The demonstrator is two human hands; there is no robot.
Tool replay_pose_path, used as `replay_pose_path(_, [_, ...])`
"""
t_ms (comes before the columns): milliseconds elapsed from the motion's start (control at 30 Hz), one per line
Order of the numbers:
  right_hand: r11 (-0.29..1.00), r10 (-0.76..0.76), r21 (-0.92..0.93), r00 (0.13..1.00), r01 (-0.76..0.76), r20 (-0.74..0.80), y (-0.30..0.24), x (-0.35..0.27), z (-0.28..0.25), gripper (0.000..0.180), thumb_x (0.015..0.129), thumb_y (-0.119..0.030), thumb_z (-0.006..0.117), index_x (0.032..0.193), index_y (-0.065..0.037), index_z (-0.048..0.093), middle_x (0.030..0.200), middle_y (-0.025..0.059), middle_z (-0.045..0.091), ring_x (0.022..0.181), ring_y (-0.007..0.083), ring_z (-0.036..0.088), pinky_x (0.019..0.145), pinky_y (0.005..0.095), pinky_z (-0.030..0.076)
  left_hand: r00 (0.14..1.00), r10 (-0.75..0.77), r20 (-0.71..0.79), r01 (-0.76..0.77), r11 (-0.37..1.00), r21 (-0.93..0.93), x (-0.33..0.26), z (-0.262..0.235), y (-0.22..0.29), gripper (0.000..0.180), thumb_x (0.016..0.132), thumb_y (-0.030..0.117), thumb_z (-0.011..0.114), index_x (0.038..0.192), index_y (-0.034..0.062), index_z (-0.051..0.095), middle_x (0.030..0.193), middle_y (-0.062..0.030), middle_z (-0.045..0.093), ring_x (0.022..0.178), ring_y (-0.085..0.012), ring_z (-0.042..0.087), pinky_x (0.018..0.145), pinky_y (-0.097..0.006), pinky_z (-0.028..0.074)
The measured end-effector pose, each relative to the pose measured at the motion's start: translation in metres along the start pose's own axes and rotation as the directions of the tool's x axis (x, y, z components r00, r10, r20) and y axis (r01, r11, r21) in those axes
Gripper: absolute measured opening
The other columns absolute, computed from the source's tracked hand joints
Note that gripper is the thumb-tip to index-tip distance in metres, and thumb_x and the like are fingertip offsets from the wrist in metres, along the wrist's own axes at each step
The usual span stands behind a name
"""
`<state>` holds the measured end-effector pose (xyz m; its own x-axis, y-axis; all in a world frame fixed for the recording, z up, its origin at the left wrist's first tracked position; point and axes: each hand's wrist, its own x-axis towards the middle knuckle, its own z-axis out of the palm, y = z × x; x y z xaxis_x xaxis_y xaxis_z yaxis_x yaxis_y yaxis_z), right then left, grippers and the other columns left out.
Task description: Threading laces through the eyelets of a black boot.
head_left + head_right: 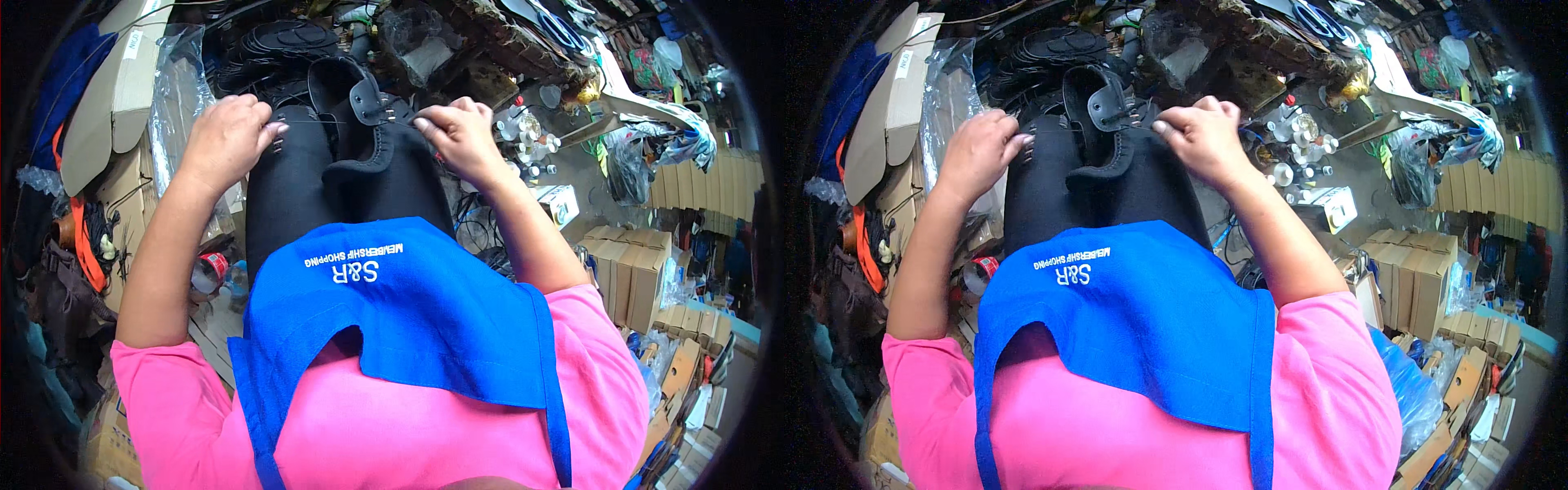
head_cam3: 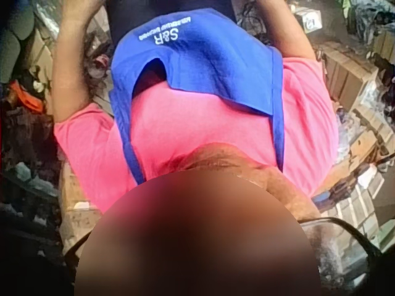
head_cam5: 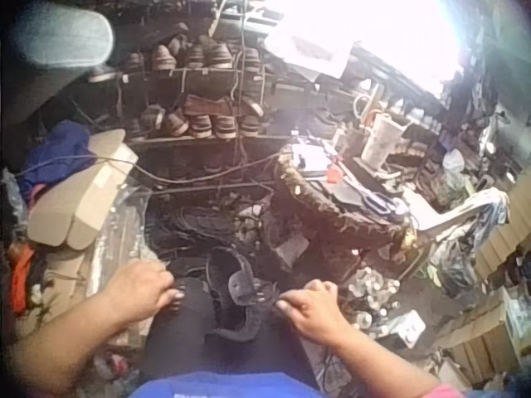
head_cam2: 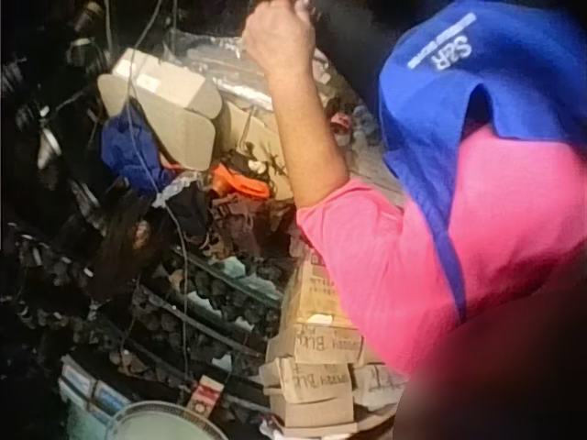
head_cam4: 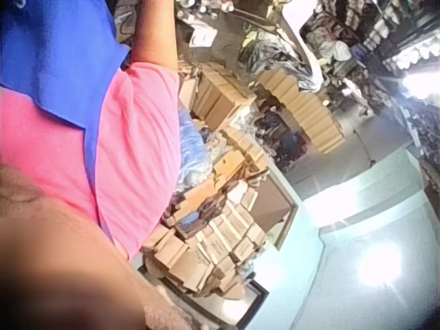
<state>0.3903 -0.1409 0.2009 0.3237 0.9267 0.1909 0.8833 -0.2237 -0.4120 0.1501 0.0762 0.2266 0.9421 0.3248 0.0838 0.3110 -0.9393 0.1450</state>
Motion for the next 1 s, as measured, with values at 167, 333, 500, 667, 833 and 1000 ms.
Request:
replay_pose_path(167, [0.964,-0.144,-0.203,0.979,0.171,0.142,0.007,-0.025,0.01,0.031,0.085,-0.035,0.058,0.065,-0.012,0.061,0.067,0.0046,0.061,0.083,0.0244,0.052,0.086,0.0429,0.033,0.998,0.038,-0.057,-0.033,0.996,0.08,-0.006,0.028,-0.035,0.027,0.084,0.032,0.061,0.075,0.0071,0.057,0.077,-0.0117,0.057,0.079,-0.0312,0.057,0.072,-0.042,0.046])
replay_pose_path(333, [0.997,-0.08,-0.005,0.982,0.083,0.17,0.03,-0.036,0.025,0.029,0.088,-0.034,0.057,0.075,-0.009,0.061,0.076,0.0027,0.061,0.083,0.0207,0.052,0.085,0.0379,0.035,0.956,-0.182,-0.228,0.083,0.919,-0.386,-0.017,0.072,-0.044,0.029,0.087,0.031,0.059,0.082,0.003,0.062,0.074,-0.0135,0.056,0.076,-0.0313,0.057,0.071,-0.039,0.046])
replay_pose_path(500, [0.132,0.288,0.774,0.771,-0.619,0.568,0.054,-0.036,0.022,0.036,0.091,-0.041,0.055,0.102,-0.008,0.064,0.082,-0.0004,0.06,0.084,0.0122,0.053,0.078,0.0293,0.039,0.952,-0.226,-0.206,0.044,0.769,-0.638,0.032,0.047,0.001,0.036,0.087,0.034,0.062,0.108,0.0051,0.064,0.106,-0.0136,0.063,0.099,-0.0256,0.06,0.088,-0.033,0.045])
replay_pose_path(667, [-0.249,0.347,0.729,0.644,-0.638,0.682,0.064,-0.043,0.024,0.043,0.09,-0.047,0.055,0.11,-0.009,0.06,0.089,0.0034,0.059,0.087,0.0168,0.055,0.08,0.0341,0.04,0.957,-0.048,0.287,0.277,0.46,-0.844,0.082,0.044,0.044,0.059,0.072,0.027,0.078,0.117,-0.0003,0.05,0.116,-0.0152,0.058,0.107,-0.0184,0.054,0.094,-0.033,0.042])
replay_pose_path(833, [0.378,0.508,0.724,0.783,-0.577,0.358,0.043,-0.022,-0.011,0.036,0.09,-0.038,0.057,0.112,-0.011,0.063,0.099,0.0009,0.061,0.094,0.0134,0.054,0.082,0.0302,0.042,0.878,0.217,0.426,0.349,0.318,-0.881,0.083,0.063,0.039,0.03,0.078,0.013,0.073,0.103,0.0008,0.062,0.094,-0.002,0.066,0.087,-0.0089,0.058,0.083,-0.027,0.046])
replay_pose_path(1000, [0.95,-0.109,0.312,0.933,-0.004,0.343,0.011,0.023,-0.009,0.027,0.089,-0.027,0.061,0.09,0.0,0.063,0.078,0.0091,0.056,0.077,0.0195,0.057,0.071,0.0328,0.045,0.895,0.204,0.396,0.327,0.303,-0.895,0.084,0.071,0.043,0.023,0.08,0.009,0.07,0.1,0.0005,0.065,0.091,0.0001,0.067,0.083,-0.0074,0.058,0.081,-0.025,0.047])
